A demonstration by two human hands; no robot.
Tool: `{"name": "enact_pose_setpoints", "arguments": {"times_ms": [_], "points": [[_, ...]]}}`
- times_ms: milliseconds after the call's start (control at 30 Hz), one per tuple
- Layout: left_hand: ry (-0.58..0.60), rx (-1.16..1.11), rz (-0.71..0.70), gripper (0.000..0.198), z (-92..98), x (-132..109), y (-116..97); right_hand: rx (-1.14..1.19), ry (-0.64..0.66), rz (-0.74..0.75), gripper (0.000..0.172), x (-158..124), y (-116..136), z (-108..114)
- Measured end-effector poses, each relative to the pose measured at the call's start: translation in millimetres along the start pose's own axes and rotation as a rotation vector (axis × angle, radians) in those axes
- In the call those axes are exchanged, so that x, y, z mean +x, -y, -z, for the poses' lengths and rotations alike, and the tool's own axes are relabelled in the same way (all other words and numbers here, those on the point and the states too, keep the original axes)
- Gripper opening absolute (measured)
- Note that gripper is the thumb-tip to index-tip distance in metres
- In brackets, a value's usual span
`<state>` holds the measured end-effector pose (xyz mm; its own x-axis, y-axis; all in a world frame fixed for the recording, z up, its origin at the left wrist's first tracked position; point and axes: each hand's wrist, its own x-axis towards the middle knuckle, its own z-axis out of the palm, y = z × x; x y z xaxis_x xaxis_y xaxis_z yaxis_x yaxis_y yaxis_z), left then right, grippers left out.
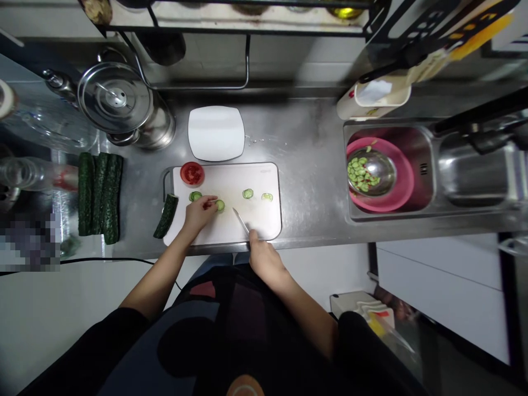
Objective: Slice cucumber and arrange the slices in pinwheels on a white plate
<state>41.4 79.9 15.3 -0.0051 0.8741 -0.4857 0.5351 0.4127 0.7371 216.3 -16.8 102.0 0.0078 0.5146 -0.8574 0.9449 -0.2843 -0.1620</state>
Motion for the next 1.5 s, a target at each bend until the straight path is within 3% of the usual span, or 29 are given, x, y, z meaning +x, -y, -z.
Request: {"name": "enact_pose_setpoints", "arguments": {"times_ms": [233, 433, 667, 833, 967, 1100, 1500], "points": [[-0.02, -0.163, 0.188, 0.009, -10.4, -8, 5, -0.012, -0.002, 0.017, 0.049, 2, 4, 2], [-0.023, 0.084, 0.156, 0.014, -6.6, -10, 5, -0.016, -0.011, 0.027, 0.046, 4, 3, 1], [-0.019, -0.242, 0.229, 0.008, -16.5, -6, 10, -0.005, 0.0, 0.02, 0.046, 4, 7, 4], [-0.078, -0.058, 0.1, 0.005, -19.1, -8, 15, -0.012, -0.001, 0.024, 0.05, 4, 14, 6], [-0.109, 0.23, -0.164, 0.004, -14.3, -15, 24, -0.041, -0.024, 0.052, 0.05, 5, 23, 3], [-0.108, 0.311, -0.364, 0.009, -15.8, -22, 37, -0.081, -0.041, 0.065, 0.049, 8, 31, 1], [-0.126, 0.37, -0.491, 0.018, -27.4, -21, 52, -0.1, -0.031, 0.064, 0.046, 12, 35, 1]]}}
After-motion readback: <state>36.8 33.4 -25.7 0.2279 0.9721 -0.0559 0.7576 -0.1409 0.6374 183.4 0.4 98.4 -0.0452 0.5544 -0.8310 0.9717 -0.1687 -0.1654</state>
